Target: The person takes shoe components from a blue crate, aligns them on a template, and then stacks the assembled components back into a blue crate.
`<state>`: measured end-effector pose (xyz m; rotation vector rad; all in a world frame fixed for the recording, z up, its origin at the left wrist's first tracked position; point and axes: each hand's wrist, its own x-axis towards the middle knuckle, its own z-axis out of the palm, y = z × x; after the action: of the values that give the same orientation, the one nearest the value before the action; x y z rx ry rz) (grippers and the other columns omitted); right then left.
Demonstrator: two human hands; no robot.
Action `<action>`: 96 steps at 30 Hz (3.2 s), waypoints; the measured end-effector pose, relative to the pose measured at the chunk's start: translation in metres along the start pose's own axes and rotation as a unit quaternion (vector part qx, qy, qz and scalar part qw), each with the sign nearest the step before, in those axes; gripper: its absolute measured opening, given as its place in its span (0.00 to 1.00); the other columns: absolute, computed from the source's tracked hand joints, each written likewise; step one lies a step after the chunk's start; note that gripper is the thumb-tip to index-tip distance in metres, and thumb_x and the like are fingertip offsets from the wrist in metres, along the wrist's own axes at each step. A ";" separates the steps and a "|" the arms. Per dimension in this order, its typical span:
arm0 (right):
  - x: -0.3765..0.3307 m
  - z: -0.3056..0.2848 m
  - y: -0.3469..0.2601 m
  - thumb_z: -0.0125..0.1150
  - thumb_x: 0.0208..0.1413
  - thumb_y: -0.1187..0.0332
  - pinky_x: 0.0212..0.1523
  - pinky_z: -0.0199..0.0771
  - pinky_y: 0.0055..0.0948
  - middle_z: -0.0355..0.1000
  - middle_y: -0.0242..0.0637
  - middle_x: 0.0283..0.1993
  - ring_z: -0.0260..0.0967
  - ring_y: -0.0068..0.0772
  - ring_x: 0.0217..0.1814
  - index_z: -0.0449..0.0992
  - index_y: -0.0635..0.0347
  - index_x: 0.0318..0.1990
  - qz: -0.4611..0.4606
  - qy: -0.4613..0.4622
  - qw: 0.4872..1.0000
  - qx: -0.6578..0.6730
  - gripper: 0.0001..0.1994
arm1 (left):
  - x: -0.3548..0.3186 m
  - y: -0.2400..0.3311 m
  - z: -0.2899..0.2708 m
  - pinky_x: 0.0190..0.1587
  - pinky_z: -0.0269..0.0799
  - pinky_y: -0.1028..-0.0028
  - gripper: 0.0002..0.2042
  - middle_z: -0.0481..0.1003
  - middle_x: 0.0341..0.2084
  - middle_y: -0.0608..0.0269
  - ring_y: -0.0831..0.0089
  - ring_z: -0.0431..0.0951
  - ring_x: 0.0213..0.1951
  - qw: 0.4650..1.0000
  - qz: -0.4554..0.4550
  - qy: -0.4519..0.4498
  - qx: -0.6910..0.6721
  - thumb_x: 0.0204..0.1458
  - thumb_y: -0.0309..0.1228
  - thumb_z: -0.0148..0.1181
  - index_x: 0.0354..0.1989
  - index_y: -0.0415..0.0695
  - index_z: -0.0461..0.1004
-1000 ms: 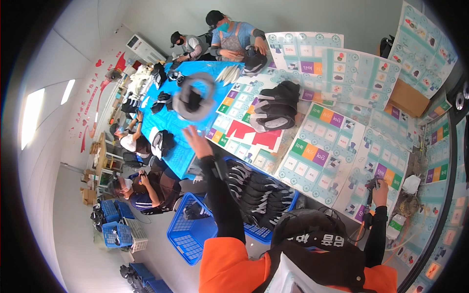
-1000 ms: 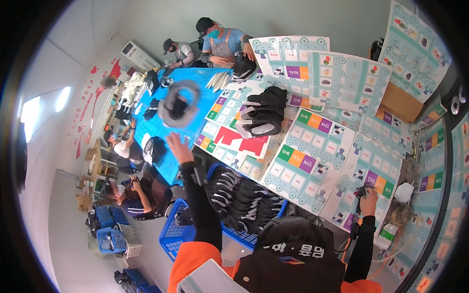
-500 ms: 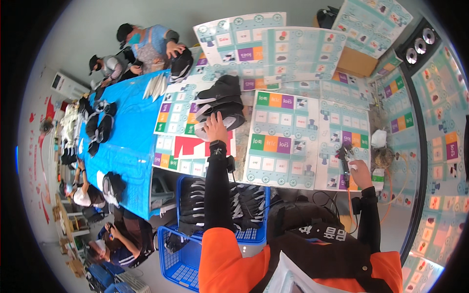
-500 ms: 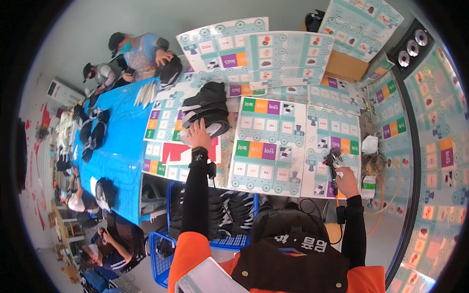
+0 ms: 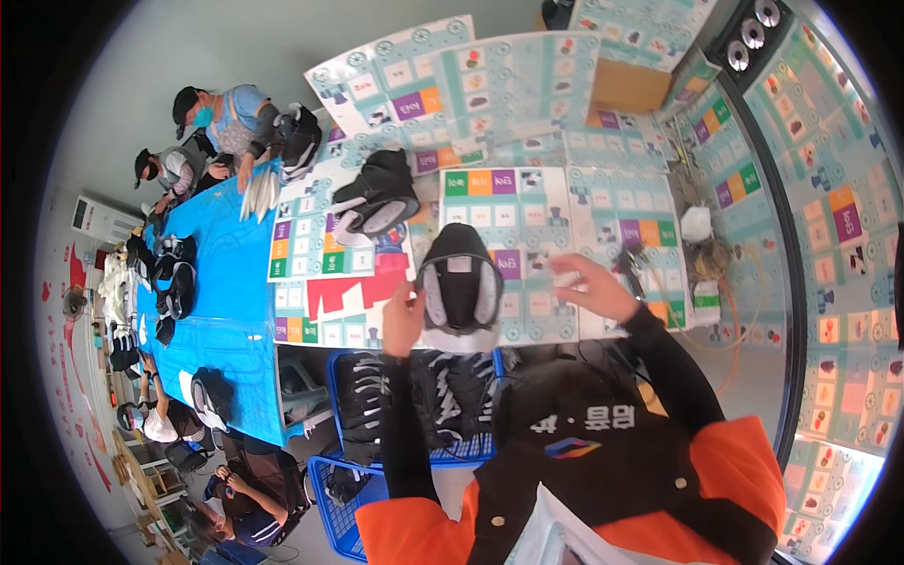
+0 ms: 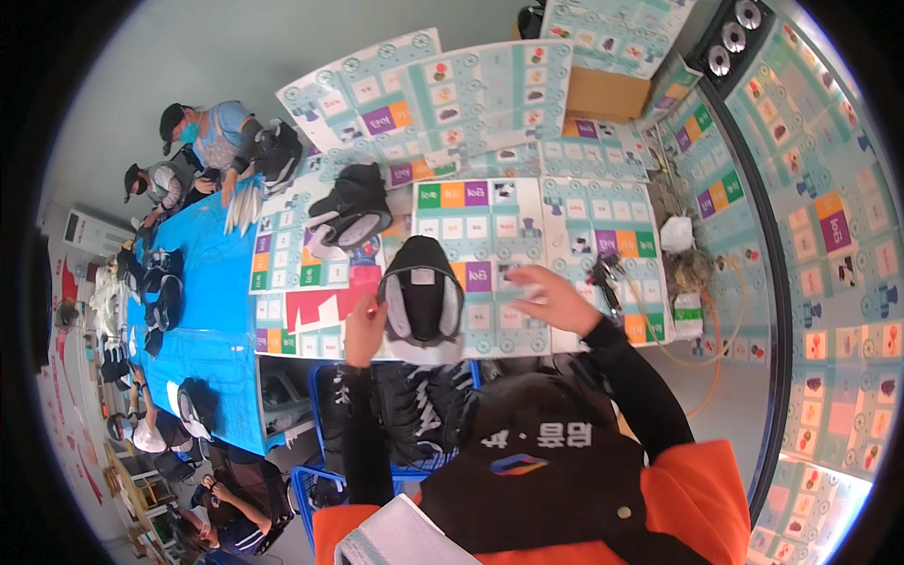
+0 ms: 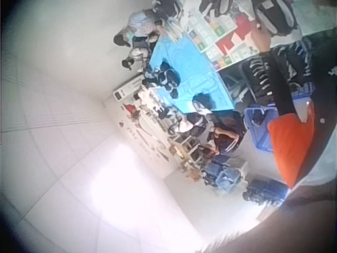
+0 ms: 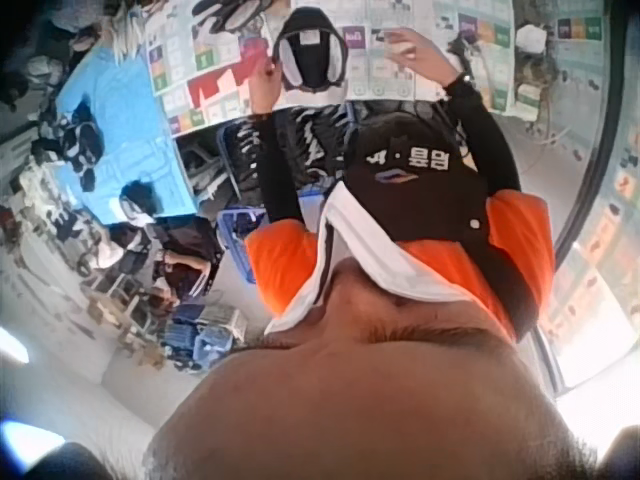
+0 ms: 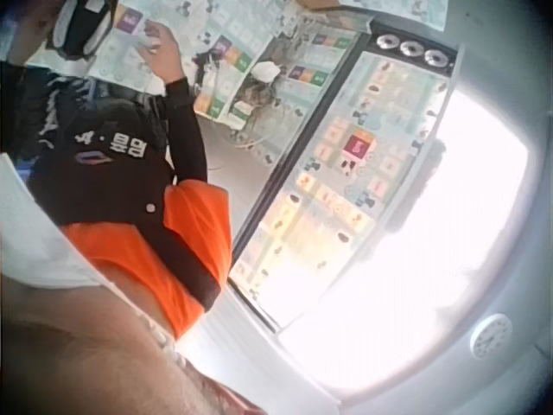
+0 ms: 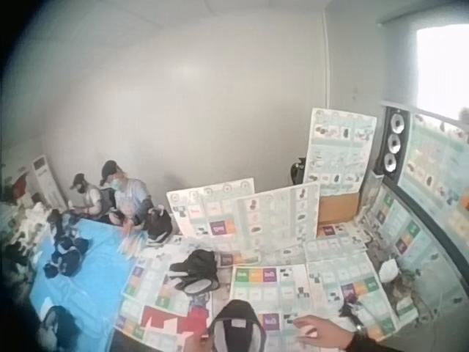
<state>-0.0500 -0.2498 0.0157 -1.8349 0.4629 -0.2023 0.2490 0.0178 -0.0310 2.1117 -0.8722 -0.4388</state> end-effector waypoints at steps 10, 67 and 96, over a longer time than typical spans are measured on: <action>0.038 0.043 -0.032 0.72 0.55 0.75 0.31 0.74 0.20 0.76 0.31 0.41 0.74 0.21 0.38 0.80 0.62 0.39 -0.125 0.100 0.987 0.027 0.07 | -0.097 0.078 0.055 0.40 0.73 0.77 0.32 0.70 0.51 0.59 0.76 0.74 0.43 0.956 -0.021 0.068 -0.284 0.58 0.25 0.67 0.71 0.42 0.63; 0.007 -0.037 -0.066 0.75 0.52 0.58 0.68 0.63 0.44 0.65 0.43 0.65 0.63 0.50 0.67 0.71 0.55 0.64 -0.212 0.007 0.970 -0.117 0.32 | -0.028 0.154 0.079 0.52 0.70 0.75 0.14 0.78 0.45 0.64 0.76 0.76 0.47 0.817 -0.169 -0.135 -0.535 0.72 0.34 0.49 0.52 0.36 0.74; -0.033 -0.094 0.317 0.59 0.52 0.76 0.61 0.64 0.49 0.66 0.51 0.50 0.64 0.54 0.59 0.66 0.75 0.53 0.192 0.177 0.832 -0.490 0.20 | 0.046 0.178 0.256 0.48 0.79 0.52 0.20 0.71 0.58 0.36 0.38 0.79 0.48 0.959 0.129 -0.071 0.242 0.63 0.39 0.58 0.54 0.32 0.72</action>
<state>-0.1816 -0.3976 -0.2515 -2.6455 1.3785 -0.0081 0.0605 -0.2334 -0.0533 2.3749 -1.4380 -0.2576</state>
